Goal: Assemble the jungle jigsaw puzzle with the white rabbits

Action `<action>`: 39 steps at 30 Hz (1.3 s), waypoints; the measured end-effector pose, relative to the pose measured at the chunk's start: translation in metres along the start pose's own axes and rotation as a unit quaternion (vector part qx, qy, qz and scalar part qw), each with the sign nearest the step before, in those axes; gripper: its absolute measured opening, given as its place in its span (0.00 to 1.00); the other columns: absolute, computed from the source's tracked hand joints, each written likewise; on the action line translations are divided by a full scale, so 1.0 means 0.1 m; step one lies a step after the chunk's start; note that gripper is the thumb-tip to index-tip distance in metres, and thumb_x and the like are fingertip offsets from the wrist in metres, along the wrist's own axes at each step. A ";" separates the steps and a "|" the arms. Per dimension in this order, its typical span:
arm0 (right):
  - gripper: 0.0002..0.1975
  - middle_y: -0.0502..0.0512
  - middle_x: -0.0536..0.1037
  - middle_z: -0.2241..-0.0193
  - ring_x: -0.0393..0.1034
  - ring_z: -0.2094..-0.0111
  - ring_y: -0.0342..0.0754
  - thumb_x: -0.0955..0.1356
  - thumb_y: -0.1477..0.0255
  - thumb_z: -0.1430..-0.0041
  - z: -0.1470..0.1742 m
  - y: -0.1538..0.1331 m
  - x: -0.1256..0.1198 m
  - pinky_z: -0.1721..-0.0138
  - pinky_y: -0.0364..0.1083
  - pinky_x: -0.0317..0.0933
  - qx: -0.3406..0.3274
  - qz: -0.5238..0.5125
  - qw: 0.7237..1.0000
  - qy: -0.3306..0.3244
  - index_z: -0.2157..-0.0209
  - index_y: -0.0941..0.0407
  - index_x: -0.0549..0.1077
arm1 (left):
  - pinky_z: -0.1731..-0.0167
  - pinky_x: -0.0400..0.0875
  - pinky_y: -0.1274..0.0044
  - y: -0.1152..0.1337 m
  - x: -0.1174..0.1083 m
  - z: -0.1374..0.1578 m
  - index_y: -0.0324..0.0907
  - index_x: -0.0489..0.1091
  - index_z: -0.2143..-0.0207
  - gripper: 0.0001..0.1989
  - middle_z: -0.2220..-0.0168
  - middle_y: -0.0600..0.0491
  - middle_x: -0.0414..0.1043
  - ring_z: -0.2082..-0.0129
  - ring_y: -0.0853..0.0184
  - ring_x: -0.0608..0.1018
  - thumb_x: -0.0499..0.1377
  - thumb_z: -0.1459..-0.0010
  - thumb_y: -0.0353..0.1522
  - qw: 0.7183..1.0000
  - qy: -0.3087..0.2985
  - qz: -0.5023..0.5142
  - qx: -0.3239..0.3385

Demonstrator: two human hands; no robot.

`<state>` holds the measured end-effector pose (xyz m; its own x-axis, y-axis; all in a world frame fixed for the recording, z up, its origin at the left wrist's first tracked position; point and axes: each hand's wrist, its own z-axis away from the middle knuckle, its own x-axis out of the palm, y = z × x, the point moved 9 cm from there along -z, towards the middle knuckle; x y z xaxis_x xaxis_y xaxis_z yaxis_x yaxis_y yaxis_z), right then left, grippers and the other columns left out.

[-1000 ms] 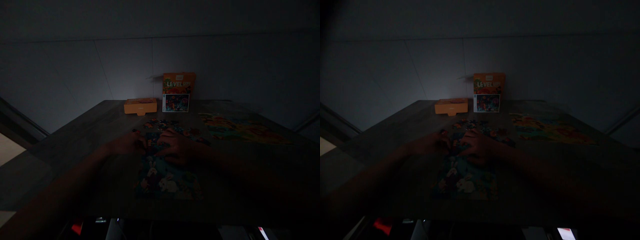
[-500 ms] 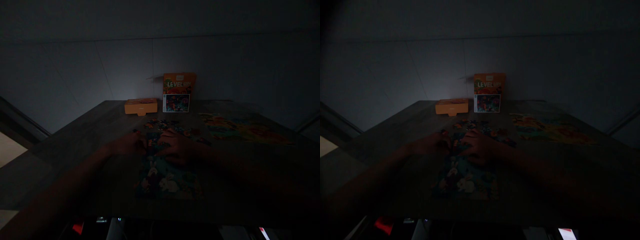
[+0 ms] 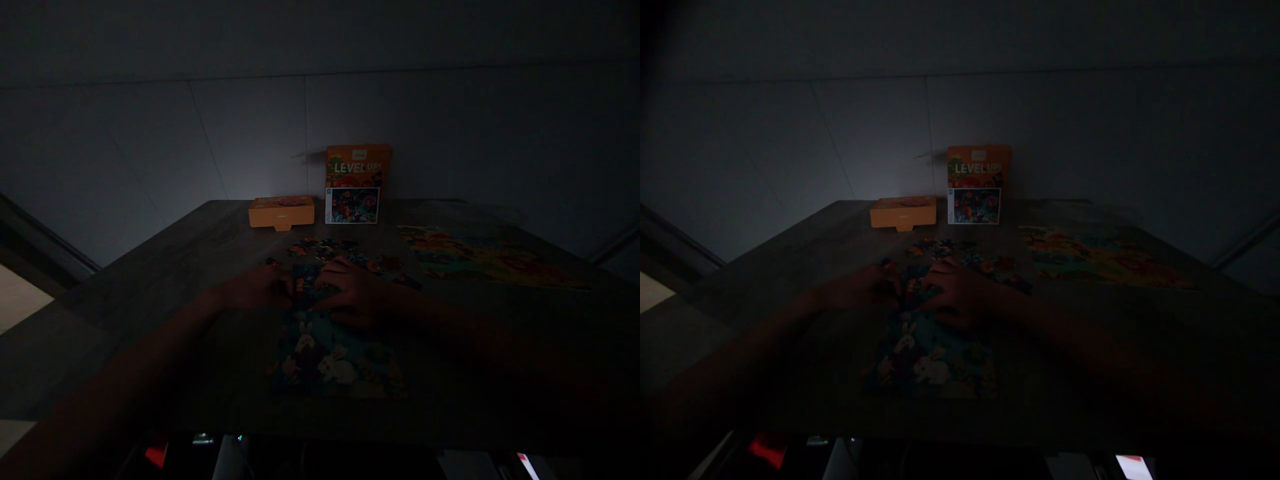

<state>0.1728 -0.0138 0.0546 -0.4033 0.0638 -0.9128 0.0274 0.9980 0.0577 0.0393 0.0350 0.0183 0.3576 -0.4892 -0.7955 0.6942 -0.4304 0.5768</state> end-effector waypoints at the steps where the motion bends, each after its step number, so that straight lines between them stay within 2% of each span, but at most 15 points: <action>1: 0.15 0.61 0.70 0.54 0.61 0.54 0.56 0.68 0.68 0.43 0.00 0.00 0.01 0.51 0.59 0.52 0.002 0.000 1.000 -0.003 0.54 0.51 0.77 | 0.66 0.70 0.78 0.00 0.00 0.00 0.41 0.74 0.64 0.09 0.65 0.53 0.77 0.64 0.65 0.78 0.63 0.44 0.36 1.000 0.000 0.000 0.001; 18: 0.18 0.64 0.69 0.51 0.61 0.51 0.58 0.68 0.68 0.43 -0.05 0.00 0.04 0.49 0.61 0.51 0.031 -0.002 0.997 -0.071 0.51 0.54 0.75 | 0.67 0.69 0.80 0.06 0.00 0.00 0.41 0.74 0.66 0.05 0.66 0.54 0.77 0.66 0.67 0.78 0.63 0.45 0.32 1.000 0.008 0.001 0.026; 22: 0.20 0.64 0.68 0.50 0.61 0.51 0.58 0.68 0.67 0.43 -0.06 0.00 0.06 0.47 0.62 0.51 0.035 -0.012 0.996 -0.080 0.48 0.53 0.75 | 0.64 0.70 0.79 0.10 0.02 0.00 0.41 0.75 0.65 0.04 0.64 0.53 0.78 0.65 0.67 0.78 0.62 0.44 0.31 0.999 0.000 0.009 0.046; 28: 0.21 0.65 0.67 0.47 0.61 0.49 0.59 0.67 0.66 0.41 -0.07 0.00 0.05 0.46 0.63 0.51 0.041 -0.019 0.995 -0.085 0.47 0.53 0.74 | 0.60 0.71 0.77 0.21 0.05 0.01 0.41 0.76 0.63 0.07 0.62 0.52 0.78 0.62 0.66 0.78 0.59 0.43 0.29 0.996 -0.021 0.038 0.073; 39: 0.20 0.65 0.69 0.50 0.63 0.51 0.58 0.69 0.68 0.45 -0.08 0.01 0.04 0.47 0.61 0.54 0.038 -0.038 0.997 -0.057 0.50 0.55 0.76 | 0.62 0.71 0.78 0.18 0.04 0.01 0.41 0.78 0.61 0.09 0.61 0.51 0.79 0.64 0.66 0.79 0.59 0.41 0.30 0.995 -0.015 0.020 0.095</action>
<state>0.1643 -0.0130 0.0543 -0.3012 -0.0175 -0.9534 0.0713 0.9966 -0.0408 0.0525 0.0244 0.0261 0.3611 -0.5298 -0.7674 0.5480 -0.5453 0.6343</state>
